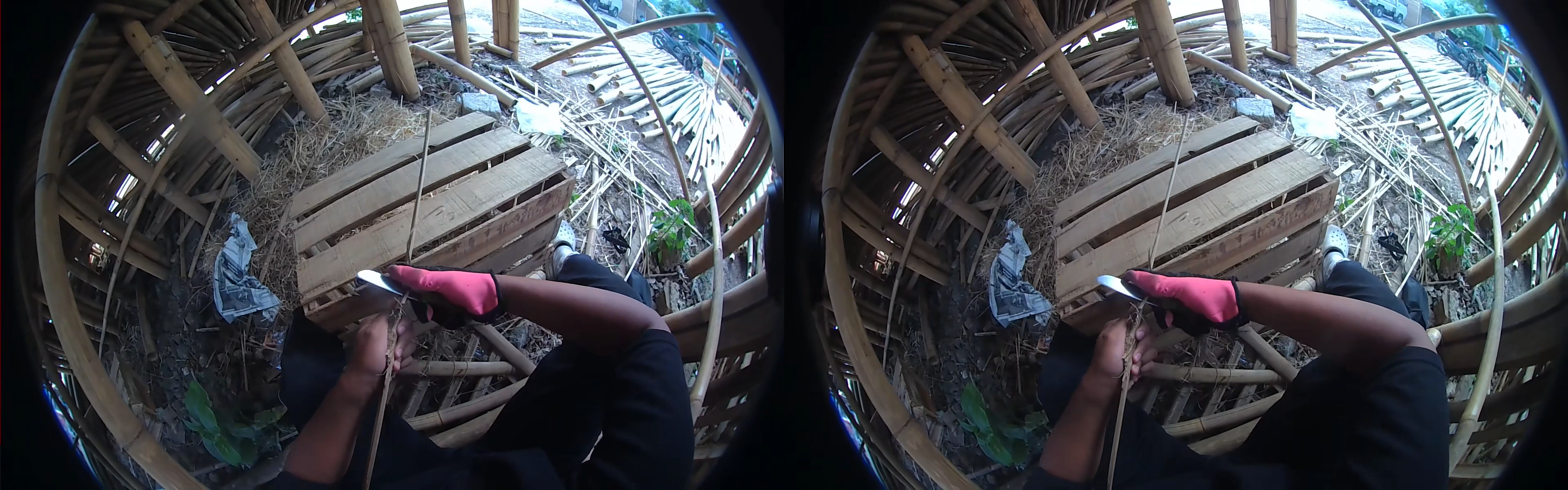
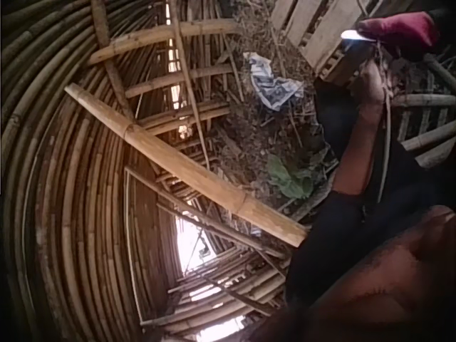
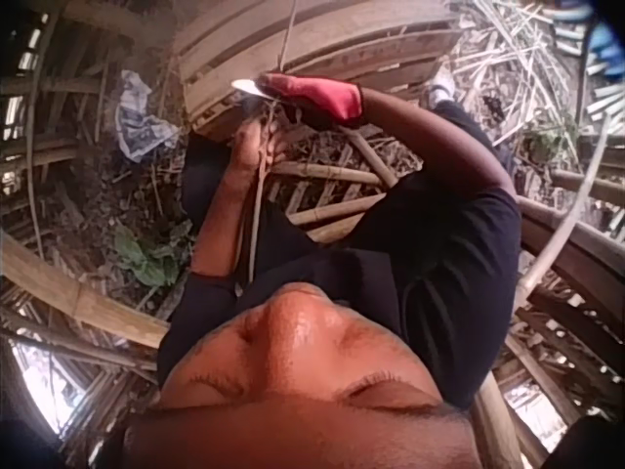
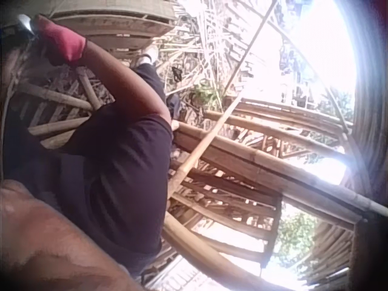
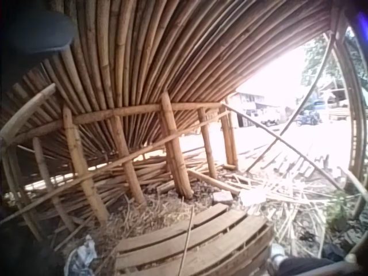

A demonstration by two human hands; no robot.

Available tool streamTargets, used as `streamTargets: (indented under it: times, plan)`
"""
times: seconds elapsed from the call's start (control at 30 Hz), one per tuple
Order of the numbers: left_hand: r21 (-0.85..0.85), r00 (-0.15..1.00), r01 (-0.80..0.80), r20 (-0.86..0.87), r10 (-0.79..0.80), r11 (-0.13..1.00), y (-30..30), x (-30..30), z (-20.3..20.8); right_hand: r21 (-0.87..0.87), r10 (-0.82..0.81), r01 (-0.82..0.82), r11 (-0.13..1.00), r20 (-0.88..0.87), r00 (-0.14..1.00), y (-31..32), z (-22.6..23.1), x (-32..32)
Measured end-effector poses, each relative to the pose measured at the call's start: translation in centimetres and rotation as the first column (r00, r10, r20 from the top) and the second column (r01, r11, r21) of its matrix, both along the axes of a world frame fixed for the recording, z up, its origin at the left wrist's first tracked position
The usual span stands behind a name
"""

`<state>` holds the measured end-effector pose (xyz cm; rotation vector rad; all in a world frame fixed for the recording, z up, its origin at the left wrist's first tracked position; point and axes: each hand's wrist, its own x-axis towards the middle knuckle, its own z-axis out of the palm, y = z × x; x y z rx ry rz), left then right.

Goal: Using a small knife to shave or trim a thin bamboo pole while supported by a wooden crate inside a bamboo structure.

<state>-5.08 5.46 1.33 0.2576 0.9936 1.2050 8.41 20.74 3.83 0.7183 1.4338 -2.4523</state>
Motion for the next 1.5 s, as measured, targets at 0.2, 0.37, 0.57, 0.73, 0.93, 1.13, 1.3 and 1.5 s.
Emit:
streamTargets:
  times: [0.2,0.37,0.57,0.73,0.93,1.13,1.3,1.5]
  plan:
    - [0.005,0.991,-0.067,-0.116,0.067,0.998,-0.2,0.1,1.3,0.068,0.023,-0.017,0.998,-0.096,0.995,1.7,-1.2,0.6]
    - [0.03,0.995,-0.075,-0.067,0.077,0.997,-0.2,-0.3,1.6,0.428,0.13,-0.095,0.899,-0.052,0.99,1.5,-1.9,0.2]
    - [0.006,0.987,-0.104,-0.119,0.104,0.995,-0.2,-0.4,1.5,0.679,-0.066,-0.01,0.735,0.087,0.994,0.9,0.5,0.2]
    - [-0.002,0.978,-0.095,-0.188,0.093,0.995,0.1,0.1,1.4,0.878,-0.17,0.109,0.465,-0.032,0.985,0.0,-1.3,0.6]
    - [-0.002,0.962,-0.1,-0.255,0.096,0.995,0.0,-0.2,0.9,0.682,-0.098,-0.034,0.731,0.154,0.983,-1.7,3.9,1.3]
    - [0.01,0.931,-0.072,-0.357,0.07,0.997,0.2,0.6,-0.4,0.226,-0.49,0.563,0.795,-0.308,0.816,-4.3,-3.0,-0.2]
    - [-0.019,0.857,-0.097,-0.509,0.074,0.995,0.4,1.9,-0.4,0.501,0.066,0.17,0.849,-0.42,0.905,-2.5,-4.2,0.8]
    - [0.172,0.686,-0.164,-0.688,0.237,0.971,0.2,2.7,-1.9,0.449,0.021,0.045,0.892,-0.142,0.99,-2.7,-4.7,0.2]
